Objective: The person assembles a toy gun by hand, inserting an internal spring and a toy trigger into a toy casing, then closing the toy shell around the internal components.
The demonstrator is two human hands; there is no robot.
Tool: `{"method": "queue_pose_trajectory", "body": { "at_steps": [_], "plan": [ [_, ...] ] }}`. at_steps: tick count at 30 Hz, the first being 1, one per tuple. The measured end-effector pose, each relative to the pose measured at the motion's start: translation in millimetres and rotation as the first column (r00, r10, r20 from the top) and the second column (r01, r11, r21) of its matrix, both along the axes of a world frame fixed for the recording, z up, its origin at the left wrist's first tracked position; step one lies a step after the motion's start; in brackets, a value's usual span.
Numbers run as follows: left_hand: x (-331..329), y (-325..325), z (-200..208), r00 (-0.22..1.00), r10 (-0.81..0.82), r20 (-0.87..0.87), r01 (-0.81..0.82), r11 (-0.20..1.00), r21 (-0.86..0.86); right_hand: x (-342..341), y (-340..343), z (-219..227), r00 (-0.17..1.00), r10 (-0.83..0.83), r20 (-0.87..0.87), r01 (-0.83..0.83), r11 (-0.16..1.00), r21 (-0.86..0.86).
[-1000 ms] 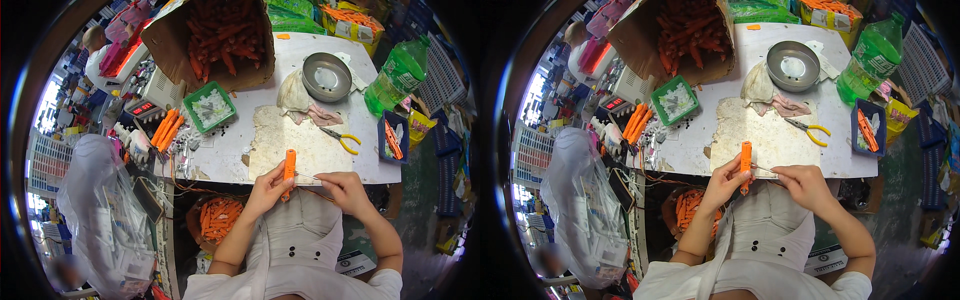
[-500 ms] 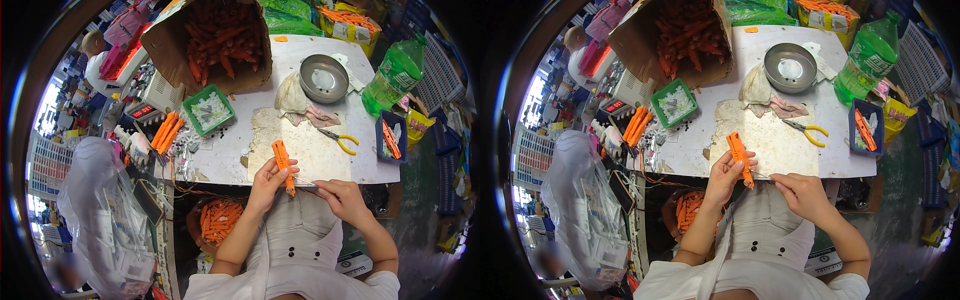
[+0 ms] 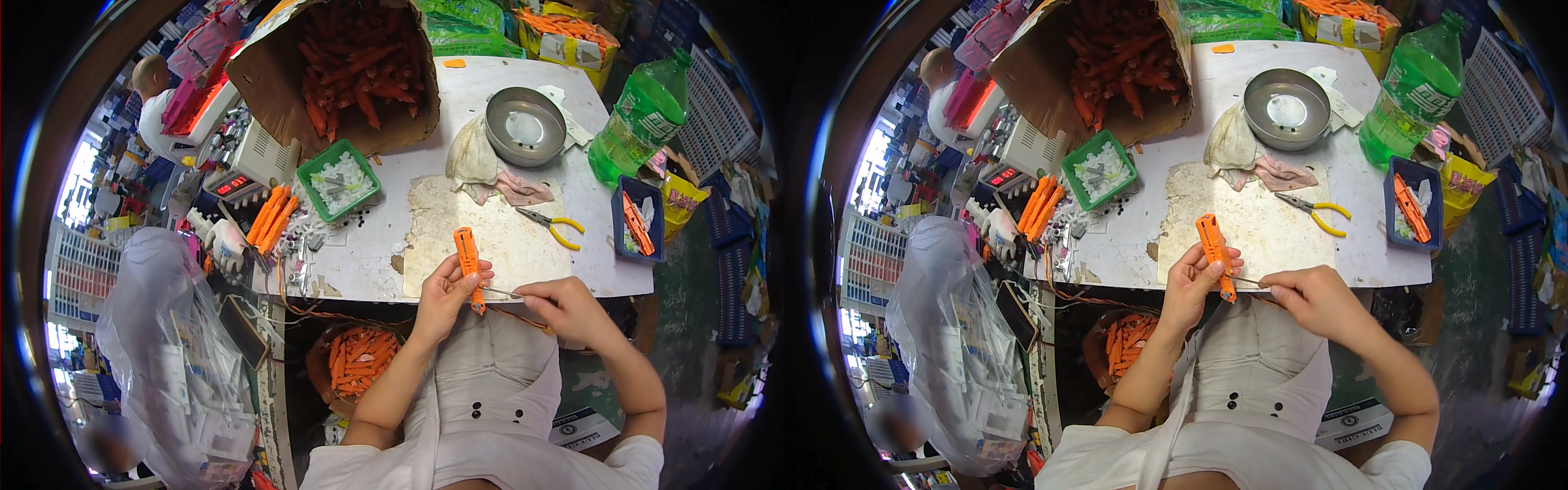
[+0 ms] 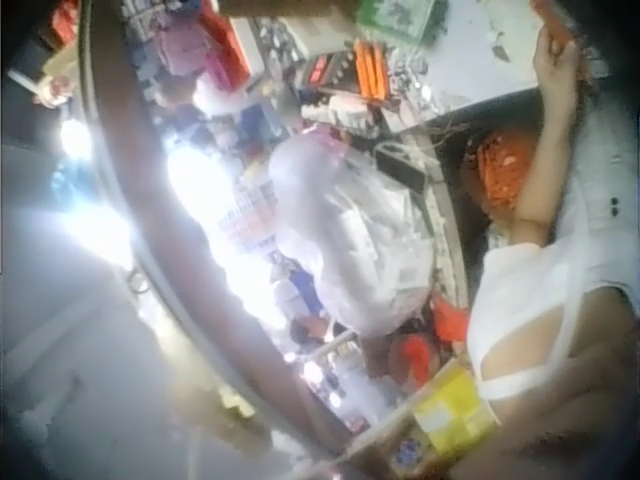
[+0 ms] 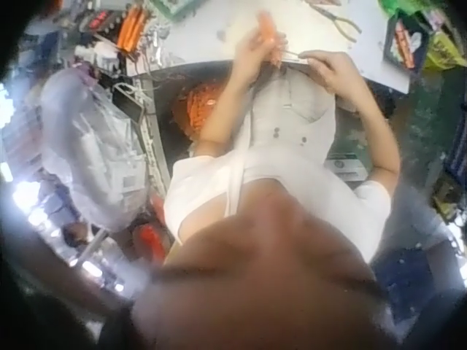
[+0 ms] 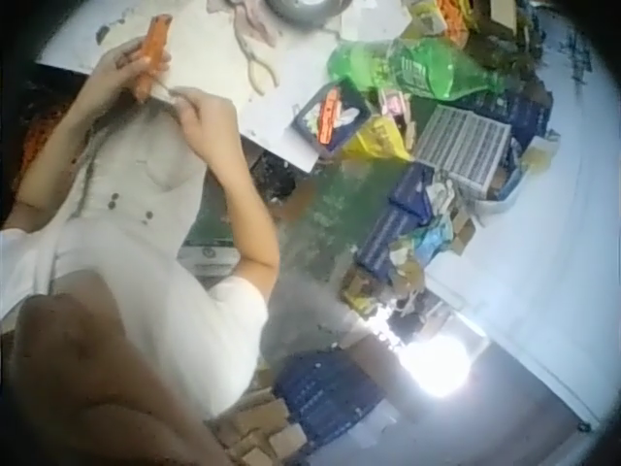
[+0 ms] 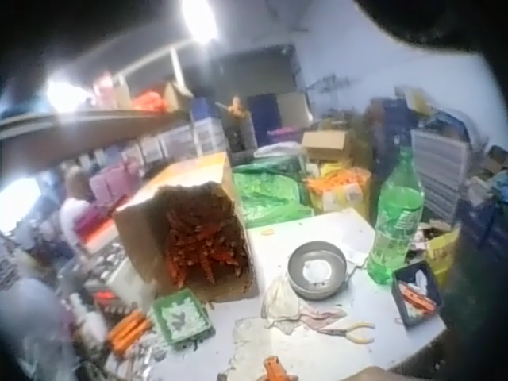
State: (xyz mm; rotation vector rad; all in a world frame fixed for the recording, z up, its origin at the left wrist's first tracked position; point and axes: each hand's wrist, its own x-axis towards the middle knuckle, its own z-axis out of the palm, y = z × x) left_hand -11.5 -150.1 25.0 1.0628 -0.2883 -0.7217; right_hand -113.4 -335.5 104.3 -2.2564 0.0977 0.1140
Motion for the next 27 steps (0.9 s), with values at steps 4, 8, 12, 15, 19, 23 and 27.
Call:
{"method": "queue_pose_trajectory", "body": {
  "at_steps": [4, 8, 12, 15, 19, 23, 27],
  "plan": [
    [-7, -3, -2, 1.0, 0.006, -0.024, -0.005, 0.999, 0.041, 3, -3, -5, 0.992, 0.121, 0.026, -0.116, 0.98, -0.159],
    [-5, -4, -1, 0.995, 0.073, -0.067, -0.071, 0.997, 0.034, -9, 15, 0, 0.904, 0.385, 0.187, -0.156, 0.704, -0.693],
    [-1, -5, -1, 0.993, 0.117, -0.023, -0.118, 0.992, -0.04, -11, 16, 1, 0.917, 0.338, 0.212, -0.118, 0.738, -0.664],
    [4, -3, -3, 0.99, 0.134, -0.038, -0.138, 0.985, -0.102, -12, 11, 0, 0.973, 0.146, 0.179, -0.068, 0.923, -0.38],
    [3, -4, 0, 0.995, 0.095, -0.03, -0.099, 0.985, -0.139, -13, 10, -6, 0.98, 0.082, 0.183, -0.04, 0.973, -0.225],
    [0, -3, -6, 0.997, 0.071, 0.008, -0.069, 0.987, -0.144, -8, 2, -7, 0.99, 0.11, 0.086, -0.098, 0.987, -0.13],
    [-12, -12, -7, 0.992, 0.114, 0.061, -0.108, 0.989, -0.1, 1, -15, -7, 0.965, 0.095, -0.245, -0.041, 0.975, 0.22]
  ]
}}
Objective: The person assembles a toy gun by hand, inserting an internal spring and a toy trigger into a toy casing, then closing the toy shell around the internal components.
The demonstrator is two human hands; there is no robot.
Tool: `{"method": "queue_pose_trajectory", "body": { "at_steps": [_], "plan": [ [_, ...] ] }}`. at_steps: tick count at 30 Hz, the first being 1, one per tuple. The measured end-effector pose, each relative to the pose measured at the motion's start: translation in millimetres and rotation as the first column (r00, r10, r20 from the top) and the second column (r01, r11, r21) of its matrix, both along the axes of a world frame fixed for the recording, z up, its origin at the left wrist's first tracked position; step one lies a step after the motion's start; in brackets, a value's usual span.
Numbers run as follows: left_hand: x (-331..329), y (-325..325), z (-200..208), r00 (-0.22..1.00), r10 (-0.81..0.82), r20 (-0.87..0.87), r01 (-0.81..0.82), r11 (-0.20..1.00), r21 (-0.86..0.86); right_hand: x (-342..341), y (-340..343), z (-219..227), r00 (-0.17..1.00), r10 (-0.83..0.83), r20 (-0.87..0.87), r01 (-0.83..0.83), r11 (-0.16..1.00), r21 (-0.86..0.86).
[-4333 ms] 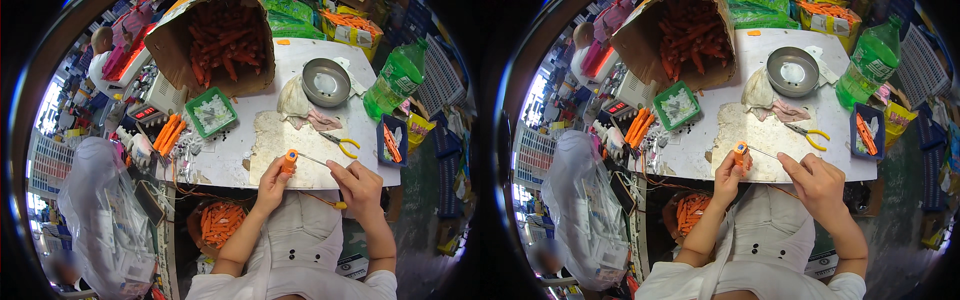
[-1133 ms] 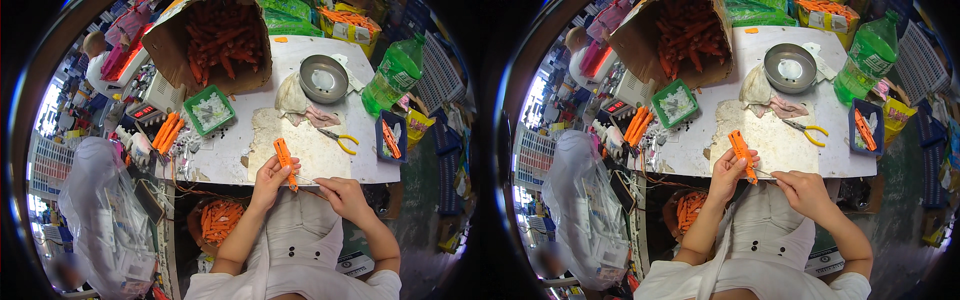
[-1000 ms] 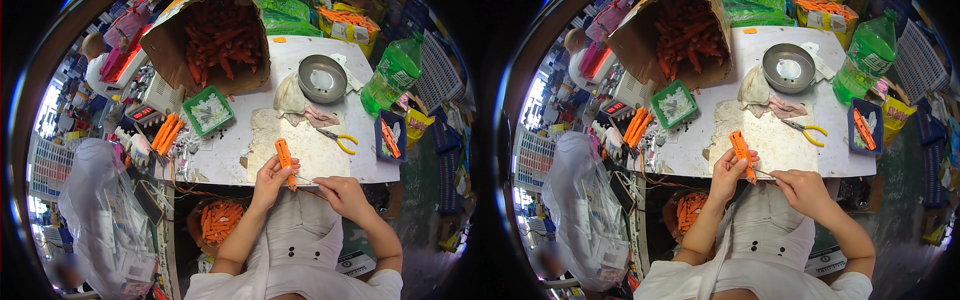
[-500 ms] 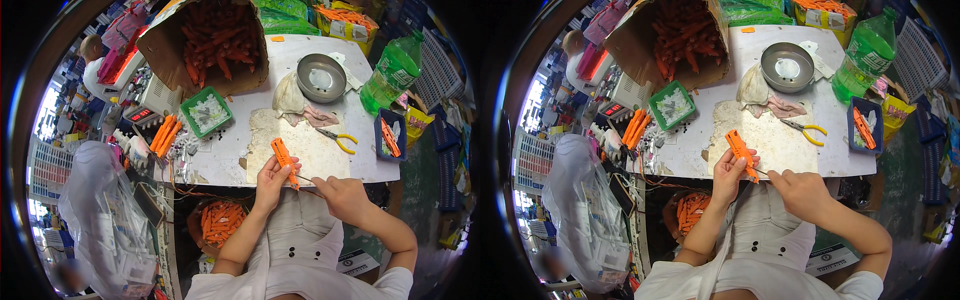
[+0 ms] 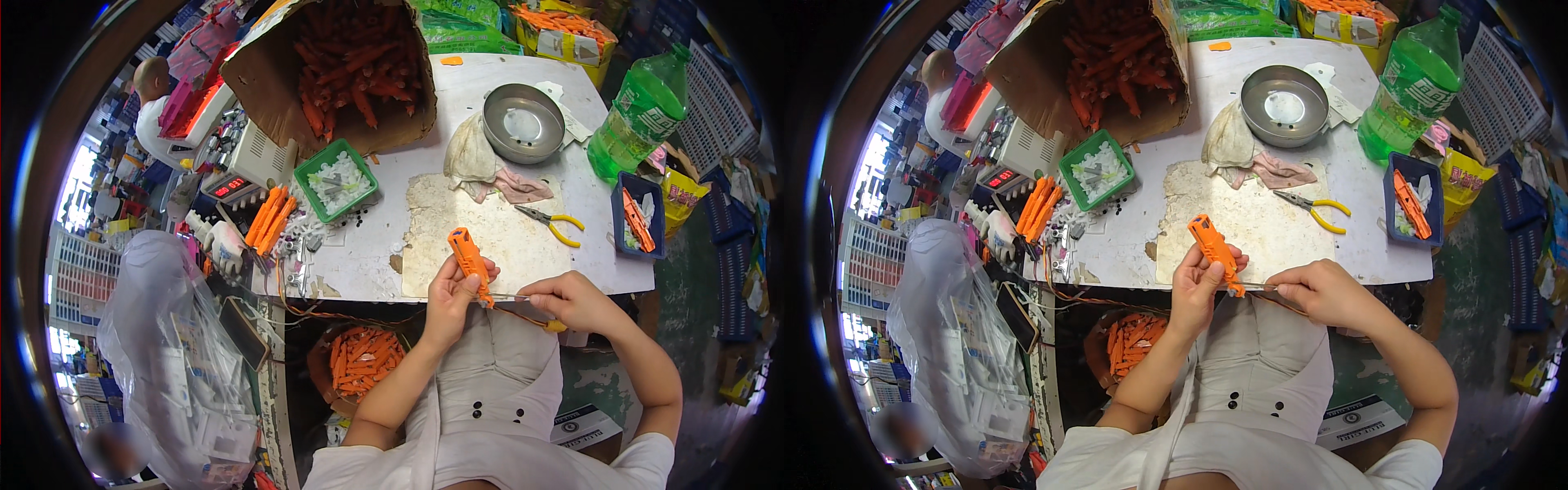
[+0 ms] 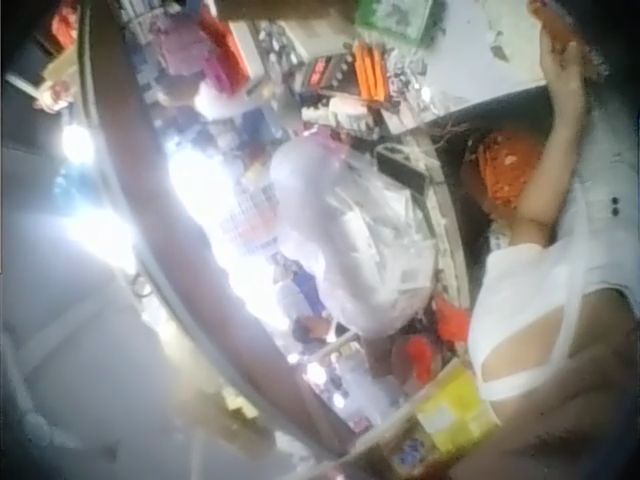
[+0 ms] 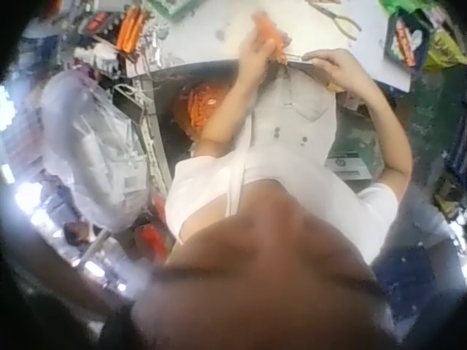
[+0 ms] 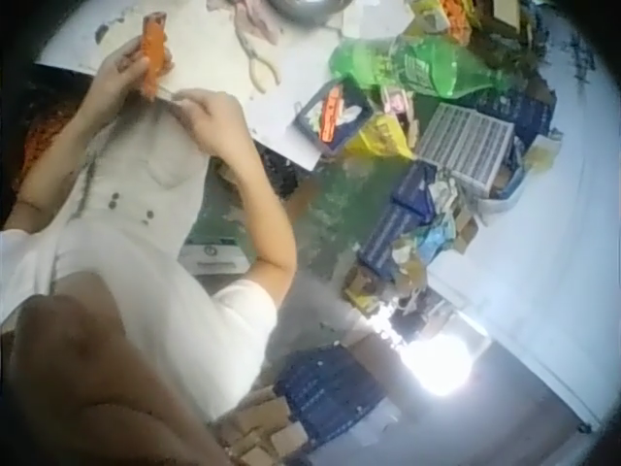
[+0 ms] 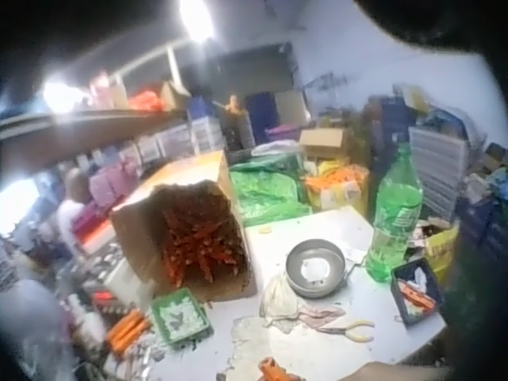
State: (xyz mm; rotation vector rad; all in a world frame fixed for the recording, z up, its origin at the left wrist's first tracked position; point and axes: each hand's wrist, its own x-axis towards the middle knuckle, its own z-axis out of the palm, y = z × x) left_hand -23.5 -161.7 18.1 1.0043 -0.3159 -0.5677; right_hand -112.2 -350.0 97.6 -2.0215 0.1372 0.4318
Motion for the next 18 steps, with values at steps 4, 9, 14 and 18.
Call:
{"method": "queue_pose_trajectory", "body": {
  "at_steps": [4, 9, 14, 18],
  "plan": [
    [-5, -9, -5, 0.995, 0.094, -0.037, -0.093, 0.996, 0.008, -8, 16, 4, 0.917, 0.276, 0.287, -0.064, 0.814, -0.577],
    [4, -11, -5, 0.977, 0.144, -0.157, -0.158, 0.984, -0.08, -13, 22, -7, 0.749, 0.491, 0.445, 0.08, 0.599, -0.796],
    [9, -11, -10, 0.972, 0.133, -0.193, -0.163, 0.976, -0.146, -1, -2, -27, 0.776, 0.238, 0.585, 0.349, 0.61, -0.711],
    [2, -14, -12, 0.973, 0.103, -0.205, -0.137, 0.978, -0.157, 17, 1, -37, 0.686, 0.183, 0.704, 0.485, 0.605, -0.631]
  ]
}}
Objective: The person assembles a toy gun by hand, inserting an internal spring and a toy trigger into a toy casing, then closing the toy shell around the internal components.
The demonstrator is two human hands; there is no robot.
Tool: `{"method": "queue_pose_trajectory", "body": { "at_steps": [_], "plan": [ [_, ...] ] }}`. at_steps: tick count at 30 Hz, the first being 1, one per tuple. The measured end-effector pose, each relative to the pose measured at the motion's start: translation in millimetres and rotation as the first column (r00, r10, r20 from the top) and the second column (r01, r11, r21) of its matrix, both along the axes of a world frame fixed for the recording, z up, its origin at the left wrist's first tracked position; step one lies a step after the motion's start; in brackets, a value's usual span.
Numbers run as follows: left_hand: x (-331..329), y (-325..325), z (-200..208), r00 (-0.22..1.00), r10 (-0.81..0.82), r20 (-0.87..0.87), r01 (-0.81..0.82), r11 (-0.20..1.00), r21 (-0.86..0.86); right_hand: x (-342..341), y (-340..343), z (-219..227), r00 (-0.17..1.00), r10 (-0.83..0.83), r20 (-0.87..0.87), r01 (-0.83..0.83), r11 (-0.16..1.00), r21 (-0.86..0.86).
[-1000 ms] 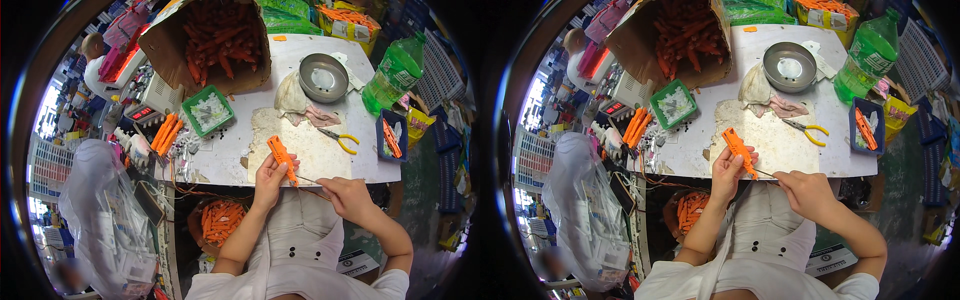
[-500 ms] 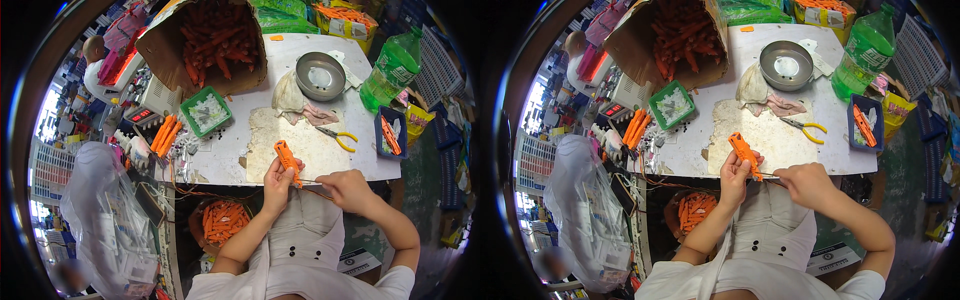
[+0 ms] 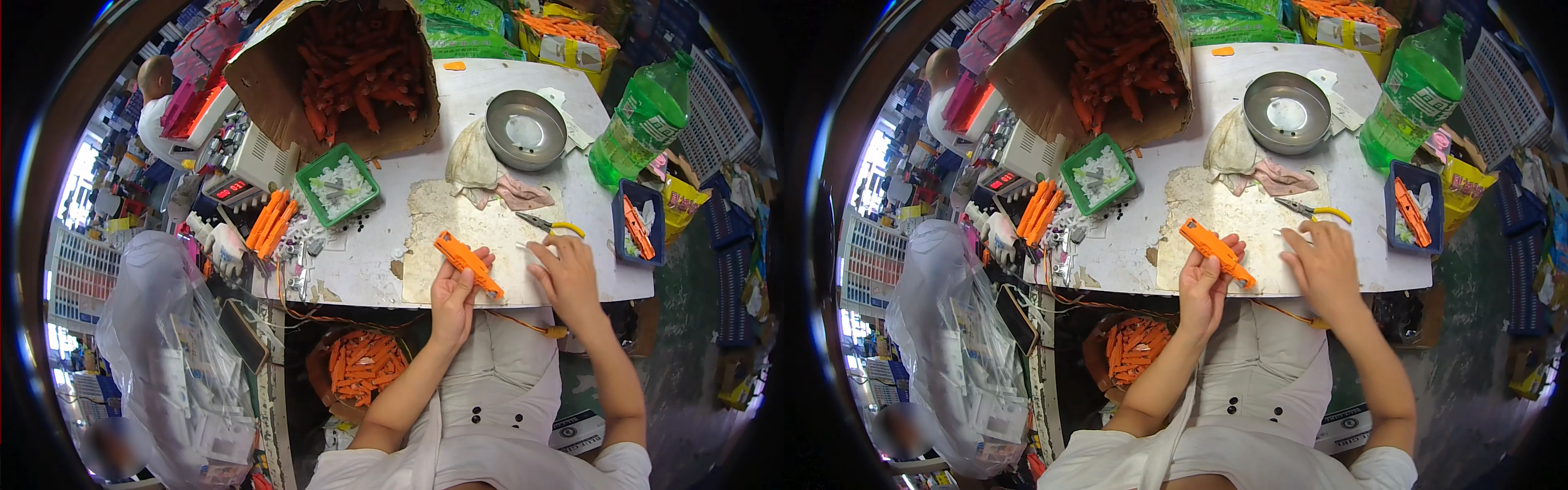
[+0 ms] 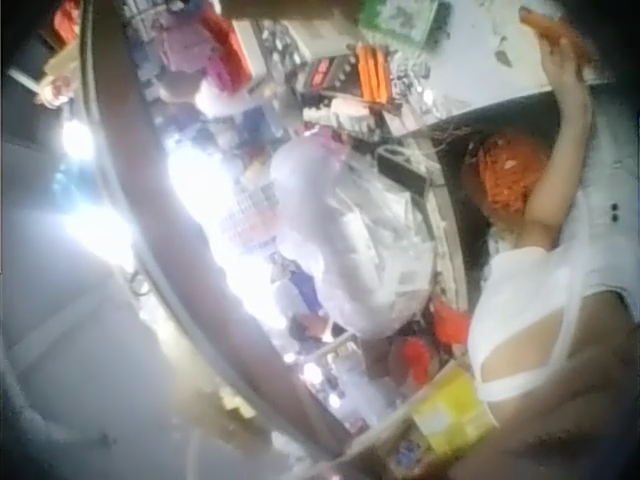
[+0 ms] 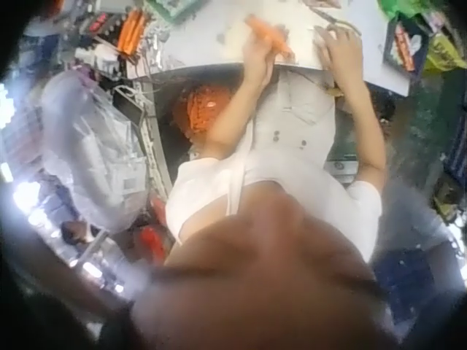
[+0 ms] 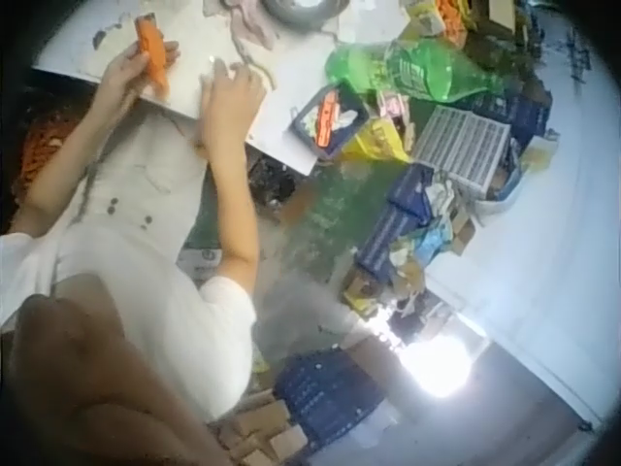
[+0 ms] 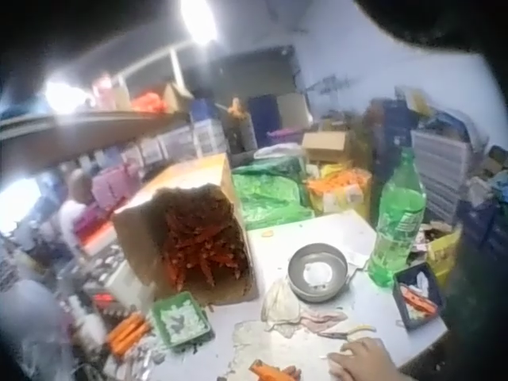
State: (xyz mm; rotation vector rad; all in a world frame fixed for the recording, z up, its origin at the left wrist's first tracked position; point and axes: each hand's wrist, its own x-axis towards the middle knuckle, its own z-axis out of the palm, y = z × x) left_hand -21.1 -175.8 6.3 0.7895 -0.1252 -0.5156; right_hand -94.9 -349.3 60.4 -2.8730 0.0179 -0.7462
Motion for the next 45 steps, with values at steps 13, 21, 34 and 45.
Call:
{"method": "queue_pose_trajectory", "body": {
  "at_steps": [13, 21, 34, 45],
  "plan": [
    [14, 61, 15, 0.894, 0.172, 0.413, -0.332, 0.874, 0.354, 18, 42, -30, 0.958, 0.268, -0.102, -0.221, 0.918, 0.329],
    [29, 73, 12, 0.545, -0.358, 0.758, -0.587, 0.483, 0.65, 48, 27, -27, 0.988, 0.087, -0.126, -0.021, 0.893, 0.45],
    [35, 65, 8, 0.378, -0.498, 0.781, -0.602, 0.508, 0.615, 11, 58, -40, 0.993, 0.103, -0.064, -0.077, 0.945, 0.318],
    [43, 63, 17, 0.281, -0.593, 0.754, -0.574, 0.525, 0.628, 27, 60, -42, 0.986, 0.136, -0.096, -0.105, 0.957, 0.27]
  ]
}}
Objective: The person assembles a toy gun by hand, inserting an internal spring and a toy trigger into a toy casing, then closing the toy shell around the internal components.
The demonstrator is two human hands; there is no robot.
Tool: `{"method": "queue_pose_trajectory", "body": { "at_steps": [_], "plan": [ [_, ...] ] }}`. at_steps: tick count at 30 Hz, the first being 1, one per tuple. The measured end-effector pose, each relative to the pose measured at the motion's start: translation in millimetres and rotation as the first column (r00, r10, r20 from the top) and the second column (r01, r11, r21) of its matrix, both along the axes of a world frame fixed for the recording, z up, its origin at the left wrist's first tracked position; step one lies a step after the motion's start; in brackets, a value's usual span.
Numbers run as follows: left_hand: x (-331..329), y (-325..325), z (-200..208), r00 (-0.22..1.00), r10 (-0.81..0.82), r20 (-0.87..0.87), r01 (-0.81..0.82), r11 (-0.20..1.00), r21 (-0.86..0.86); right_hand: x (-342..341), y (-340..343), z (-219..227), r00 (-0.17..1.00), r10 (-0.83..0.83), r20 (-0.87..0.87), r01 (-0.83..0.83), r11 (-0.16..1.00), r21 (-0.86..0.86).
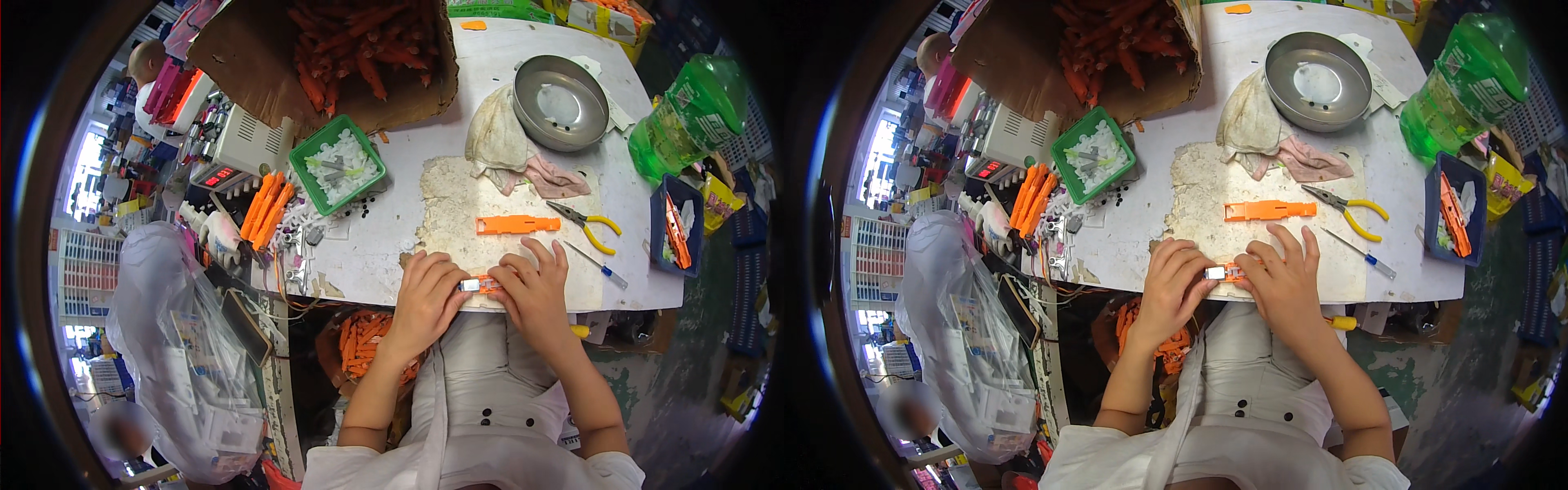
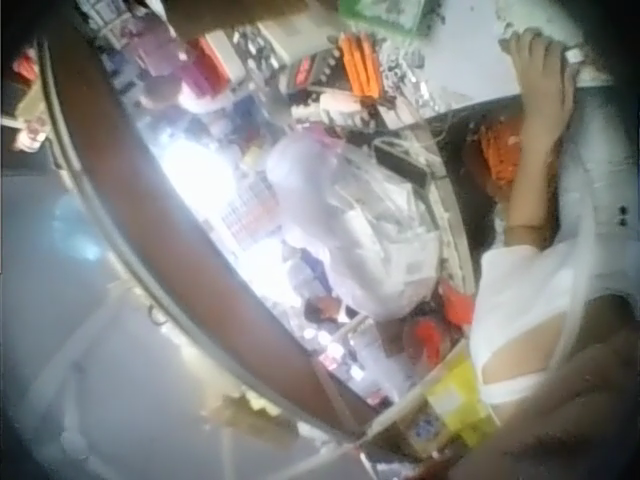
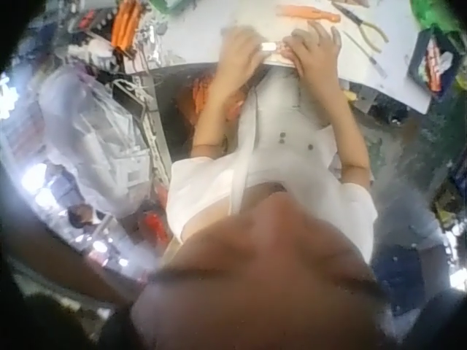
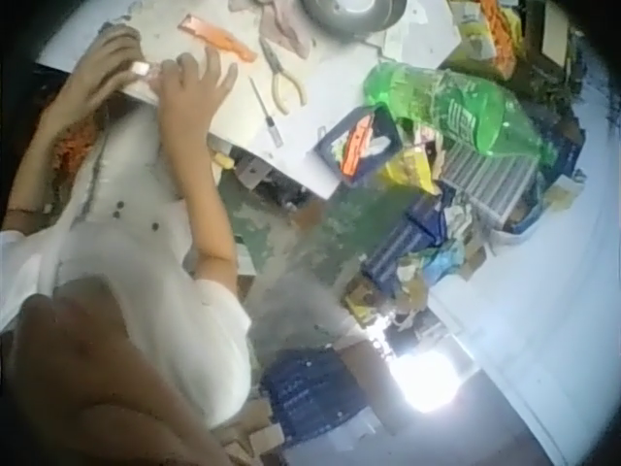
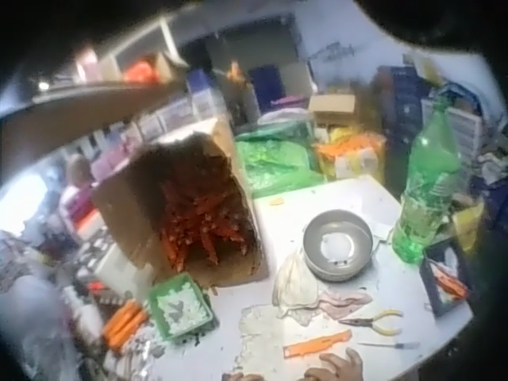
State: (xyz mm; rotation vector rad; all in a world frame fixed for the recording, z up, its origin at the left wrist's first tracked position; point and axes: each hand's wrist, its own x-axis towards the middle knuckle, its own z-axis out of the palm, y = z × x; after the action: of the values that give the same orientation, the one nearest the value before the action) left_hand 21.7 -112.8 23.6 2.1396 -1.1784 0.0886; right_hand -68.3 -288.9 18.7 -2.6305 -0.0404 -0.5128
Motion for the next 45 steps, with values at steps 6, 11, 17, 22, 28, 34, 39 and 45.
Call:
{"method": "queue_pose_trajectory", "body": {
  "at_steps": [6, 11, 17, 22, 28, 34, 39, 45],
  "plan": [
    [2, 0, 5, 1.0, -0.02, -0.016, 0.02, 1.0, 0.014, -1, 2, -2, 0.999, 0.002, 0.039, -0.001, 1.0, -0.018],
    [-6, -3, 3, 0.992, 0.015, 0.126, -0.02, 0.999, 0.041, -2, 4, -6, 0.998, -0.012, 0.06, 0.014, 1.0, -0.022],
    [-14, -6, -3, 0.958, 0.04, 0.284, -0.054, 0.998, 0.041, -2, 6, -6, 0.997, -0.031, 0.07, 0.033, 0.999, -0.034],
    [-17, -8, -5, 0.929, 0.076, 0.361, -0.099, 0.994, 0.047, -1, 8, -8, 0.996, -0.04, 0.08, 0.043, 0.999, -0.034],
    [-8, -10, 8, 0.97, 0.024, 0.241, -0.053, 0.992, 0.115, 1, 3, -9, 0.995, 0.002, 0.1, 0.002, 0.999, -0.043],
    [-7, -10, 7, 0.965, -0.009, 0.262, -0.03, 0.989, 0.145, 0, 3, -8, 0.996, 0.005, 0.088, -0.002, 0.999, -0.041],
    [-6, -9, 9, 0.977, -0.025, 0.214, -0.005, 0.99, 0.141, 1, 3, -10, 0.996, 0.001, 0.085, 0.003, 0.999, -0.044],
    [-17, -12, 5, 0.948, 0.027, 0.316, -0.066, 0.991, 0.115, 0, 4, -8, 0.996, -0.012, 0.085, 0.014, 1.0, -0.02]
  ]
}}
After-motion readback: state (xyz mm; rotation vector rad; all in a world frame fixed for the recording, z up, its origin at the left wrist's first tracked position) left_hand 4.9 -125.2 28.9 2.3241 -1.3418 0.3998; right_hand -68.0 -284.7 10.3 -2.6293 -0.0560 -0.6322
